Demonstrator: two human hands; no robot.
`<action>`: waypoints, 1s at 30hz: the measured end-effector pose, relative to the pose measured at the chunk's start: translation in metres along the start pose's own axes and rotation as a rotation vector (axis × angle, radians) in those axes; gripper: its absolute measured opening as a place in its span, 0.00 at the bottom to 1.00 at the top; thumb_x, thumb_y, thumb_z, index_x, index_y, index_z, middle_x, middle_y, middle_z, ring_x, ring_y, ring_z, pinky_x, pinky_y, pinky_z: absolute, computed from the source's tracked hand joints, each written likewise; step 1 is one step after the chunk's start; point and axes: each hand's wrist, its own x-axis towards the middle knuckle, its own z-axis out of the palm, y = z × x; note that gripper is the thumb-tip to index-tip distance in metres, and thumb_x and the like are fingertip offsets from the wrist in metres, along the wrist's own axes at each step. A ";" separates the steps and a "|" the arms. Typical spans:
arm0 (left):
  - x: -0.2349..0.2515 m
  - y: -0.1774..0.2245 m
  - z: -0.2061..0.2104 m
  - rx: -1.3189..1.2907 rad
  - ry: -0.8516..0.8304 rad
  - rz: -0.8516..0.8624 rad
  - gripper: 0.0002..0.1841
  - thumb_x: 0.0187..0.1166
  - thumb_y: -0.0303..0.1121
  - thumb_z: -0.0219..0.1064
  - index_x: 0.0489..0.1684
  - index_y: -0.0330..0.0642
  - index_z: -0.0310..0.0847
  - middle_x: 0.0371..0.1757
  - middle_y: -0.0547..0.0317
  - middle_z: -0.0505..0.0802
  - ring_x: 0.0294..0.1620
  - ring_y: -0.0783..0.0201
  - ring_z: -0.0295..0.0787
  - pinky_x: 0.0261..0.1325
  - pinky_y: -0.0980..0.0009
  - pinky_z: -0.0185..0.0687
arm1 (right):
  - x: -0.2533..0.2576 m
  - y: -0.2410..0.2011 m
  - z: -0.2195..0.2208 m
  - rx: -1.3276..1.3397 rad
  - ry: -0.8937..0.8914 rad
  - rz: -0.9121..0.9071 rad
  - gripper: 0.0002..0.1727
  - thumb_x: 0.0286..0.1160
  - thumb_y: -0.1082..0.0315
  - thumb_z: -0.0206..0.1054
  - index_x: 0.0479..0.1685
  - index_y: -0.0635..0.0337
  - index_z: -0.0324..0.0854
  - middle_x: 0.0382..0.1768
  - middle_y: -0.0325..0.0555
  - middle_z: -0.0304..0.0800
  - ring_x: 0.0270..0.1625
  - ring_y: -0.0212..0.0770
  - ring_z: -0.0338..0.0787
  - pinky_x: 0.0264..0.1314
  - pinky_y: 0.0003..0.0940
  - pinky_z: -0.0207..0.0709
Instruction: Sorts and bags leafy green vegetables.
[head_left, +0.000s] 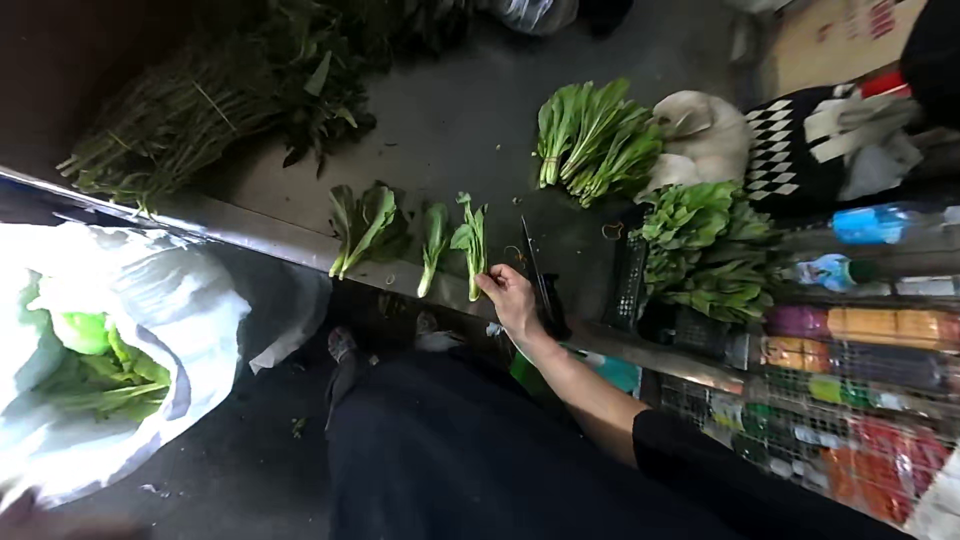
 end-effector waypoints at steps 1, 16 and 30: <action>0.013 0.024 0.081 0.040 0.000 -0.091 0.19 0.88 0.31 0.59 0.72 0.31 0.69 0.59 0.61 0.88 0.56 0.71 0.88 0.61 0.68 0.86 | 0.000 -0.001 -0.007 0.056 -0.005 -0.061 0.13 0.76 0.61 0.75 0.46 0.63 0.87 0.36 0.44 0.93 0.38 0.34 0.93 0.48 0.35 0.90; -0.048 0.061 0.480 -0.335 -0.542 -0.938 0.15 0.93 0.38 0.54 0.65 0.36 0.73 0.53 0.46 0.92 0.49 0.54 0.93 0.56 0.57 0.91 | -0.013 0.019 -0.048 0.499 -0.038 0.036 0.10 0.77 0.67 0.73 0.50 0.63 0.87 0.43 0.46 0.94 0.47 0.37 0.93 0.58 0.39 0.88; 0.020 0.076 0.349 -0.539 -0.279 -0.820 0.15 0.94 0.40 0.45 0.59 0.46 0.76 0.42 0.57 0.89 0.40 0.63 0.88 0.47 0.64 0.88 | -0.013 0.026 -0.058 0.506 -0.102 0.062 0.10 0.84 0.72 0.64 0.58 0.65 0.81 0.45 0.48 0.93 0.44 0.41 0.94 0.53 0.40 0.91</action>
